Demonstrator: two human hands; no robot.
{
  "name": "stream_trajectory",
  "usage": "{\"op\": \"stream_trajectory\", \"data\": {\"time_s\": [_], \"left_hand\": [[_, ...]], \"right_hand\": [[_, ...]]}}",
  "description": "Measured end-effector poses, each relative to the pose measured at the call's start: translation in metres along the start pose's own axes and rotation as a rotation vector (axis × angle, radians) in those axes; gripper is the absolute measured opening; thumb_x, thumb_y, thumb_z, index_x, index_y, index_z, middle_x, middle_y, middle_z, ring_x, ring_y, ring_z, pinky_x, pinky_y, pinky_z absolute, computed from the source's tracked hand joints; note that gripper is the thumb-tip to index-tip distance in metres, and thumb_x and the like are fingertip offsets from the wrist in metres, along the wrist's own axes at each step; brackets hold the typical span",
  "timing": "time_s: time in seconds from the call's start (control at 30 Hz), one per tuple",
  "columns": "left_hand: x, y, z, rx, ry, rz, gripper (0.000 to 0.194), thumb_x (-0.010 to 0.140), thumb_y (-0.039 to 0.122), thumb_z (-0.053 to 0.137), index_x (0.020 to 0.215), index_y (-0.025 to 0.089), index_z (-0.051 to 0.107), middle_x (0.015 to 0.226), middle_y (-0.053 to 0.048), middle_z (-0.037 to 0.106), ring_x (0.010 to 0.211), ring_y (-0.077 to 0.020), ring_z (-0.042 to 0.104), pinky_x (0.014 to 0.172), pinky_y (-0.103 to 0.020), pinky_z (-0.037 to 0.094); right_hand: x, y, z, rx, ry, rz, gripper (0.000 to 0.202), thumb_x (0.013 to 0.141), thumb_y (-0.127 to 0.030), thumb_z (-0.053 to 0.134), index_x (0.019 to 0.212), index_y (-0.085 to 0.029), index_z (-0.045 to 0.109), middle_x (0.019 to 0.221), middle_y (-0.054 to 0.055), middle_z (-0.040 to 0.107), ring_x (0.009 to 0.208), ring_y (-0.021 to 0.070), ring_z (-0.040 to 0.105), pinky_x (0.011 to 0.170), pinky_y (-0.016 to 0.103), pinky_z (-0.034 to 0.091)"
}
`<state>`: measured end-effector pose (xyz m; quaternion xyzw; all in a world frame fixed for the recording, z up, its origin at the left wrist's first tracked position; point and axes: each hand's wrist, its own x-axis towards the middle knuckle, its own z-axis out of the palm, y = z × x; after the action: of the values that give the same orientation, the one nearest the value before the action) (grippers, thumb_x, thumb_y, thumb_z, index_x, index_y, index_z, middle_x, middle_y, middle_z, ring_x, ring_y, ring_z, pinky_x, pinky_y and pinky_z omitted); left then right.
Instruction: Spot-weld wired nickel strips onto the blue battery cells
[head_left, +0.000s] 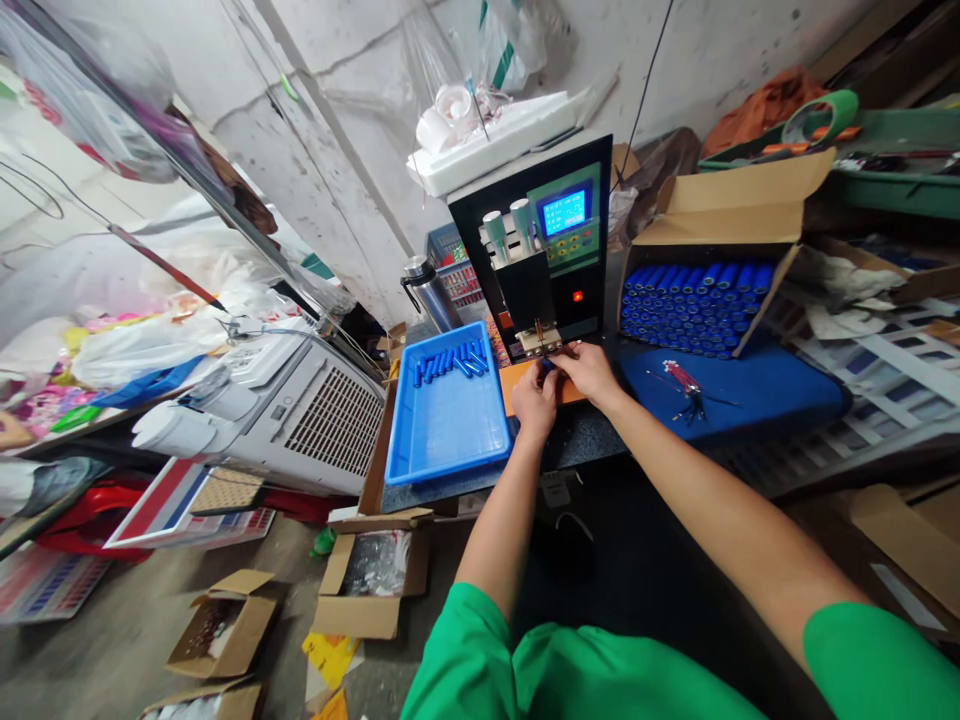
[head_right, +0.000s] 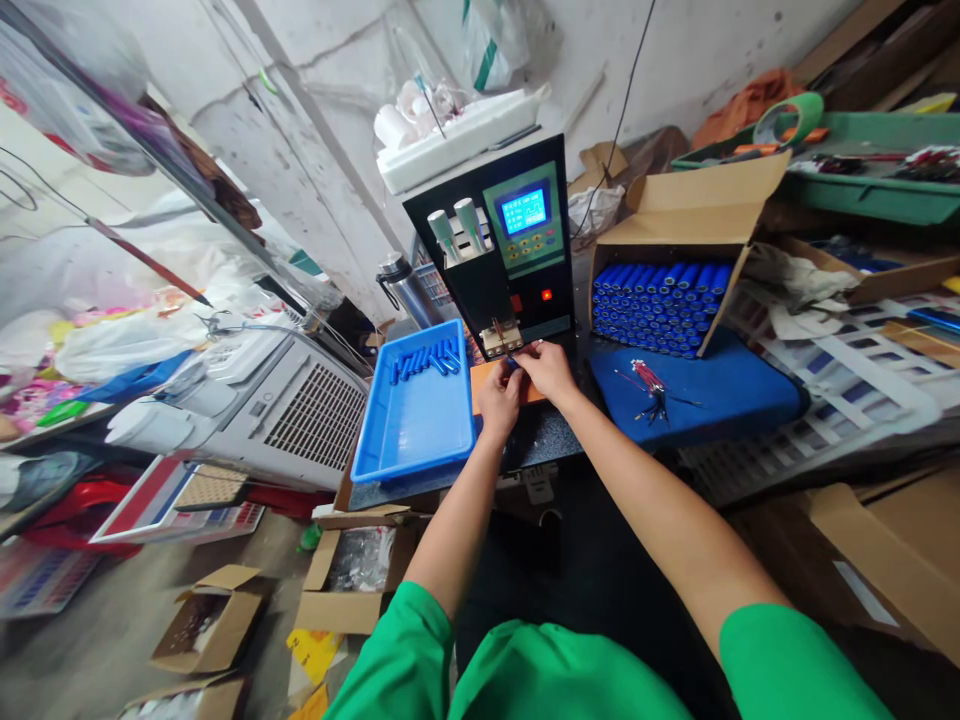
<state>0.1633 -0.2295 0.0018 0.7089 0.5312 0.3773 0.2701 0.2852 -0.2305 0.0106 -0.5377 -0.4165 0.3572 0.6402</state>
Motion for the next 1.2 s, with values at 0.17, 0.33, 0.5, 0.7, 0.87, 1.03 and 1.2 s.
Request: {"op": "stream_trajectory", "data": {"time_s": [0.17,0.33,0.5,0.7,0.87,1.03,1.2], "left_hand": [[0.000,-0.001,0.000,0.035,0.002,-0.002,0.035,0.093,0.042,0.059,0.125,0.029,0.067,0.099,-0.003,0.075,0.088,-0.0192,0.069,0.081,-0.029,0.049],[0.000,-0.002,0.001,0.061,0.002,0.002,0.036,0.094,0.043,0.057,0.126,0.029,0.066,0.097,-0.003,0.075,0.089,-0.0191,0.069,0.079,-0.028,0.049],[-0.001,-0.001,0.000,0.062,-0.003,0.006,0.036,0.095,0.044,0.057,0.125,0.029,0.067,0.098,-0.003,0.075,0.089,-0.0187,0.068,0.081,-0.028,0.049],[-0.001,0.001,-0.001,0.070,-0.013,-0.018,0.031,0.094,0.041,0.057,0.121,0.028,0.068,0.099,-0.004,0.075,0.092,-0.0192,0.068,0.084,-0.028,0.049],[-0.001,0.001,0.000,0.042,0.000,-0.005,0.033,0.094,0.040,0.058,0.122,0.026,0.068,0.097,-0.005,0.075,0.088,-0.0193,0.068,0.081,-0.029,0.048],[0.000,0.000,0.001,0.023,-0.001,-0.013,0.035,0.094,0.038,0.059,0.125,0.025,0.067,0.099,-0.005,0.075,0.086,-0.0184,0.068,0.078,-0.028,0.049],[0.000,0.000,0.000,0.017,-0.004,-0.008,0.034,0.094,0.039,0.059,0.125,0.027,0.067,0.102,-0.004,0.075,0.092,-0.0192,0.068,0.082,-0.028,0.049]], "right_hand": [[0.000,-0.002,-0.001,-0.019,0.006,-0.017,0.025,0.069,-0.040,0.072,0.073,-0.015,0.070,0.075,0.008,0.073,0.072,0.0211,0.066,0.067,0.031,0.049],[-0.001,-0.004,-0.002,-0.042,0.010,-0.031,0.024,0.070,-0.038,0.071,0.073,-0.015,0.071,0.076,0.008,0.074,0.073,0.0219,0.067,0.068,0.031,0.050],[-0.001,-0.006,-0.003,-0.050,0.001,-0.031,0.024,0.070,-0.038,0.072,0.073,-0.014,0.071,0.076,0.009,0.074,0.074,0.0224,0.067,0.068,0.032,0.050],[-0.002,-0.010,-0.003,-0.072,-0.009,-0.010,0.021,0.070,-0.035,0.071,0.073,-0.014,0.071,0.077,0.009,0.074,0.075,0.0223,0.067,0.069,0.031,0.050],[-0.002,-0.010,-0.003,-0.071,-0.024,-0.005,0.023,0.072,-0.037,0.072,0.075,-0.015,0.071,0.079,0.009,0.074,0.076,0.0218,0.067,0.070,0.030,0.050],[-0.003,-0.008,-0.005,-0.036,-0.065,-0.002,0.027,0.073,-0.042,0.071,0.078,-0.015,0.071,0.081,0.009,0.074,0.077,0.0218,0.067,0.071,0.031,0.051],[-0.009,-0.006,-0.015,-0.137,-0.115,-0.067,0.027,0.079,-0.041,0.068,0.080,-0.015,0.073,0.085,0.009,0.075,0.083,0.0231,0.068,0.076,0.032,0.052]]}}
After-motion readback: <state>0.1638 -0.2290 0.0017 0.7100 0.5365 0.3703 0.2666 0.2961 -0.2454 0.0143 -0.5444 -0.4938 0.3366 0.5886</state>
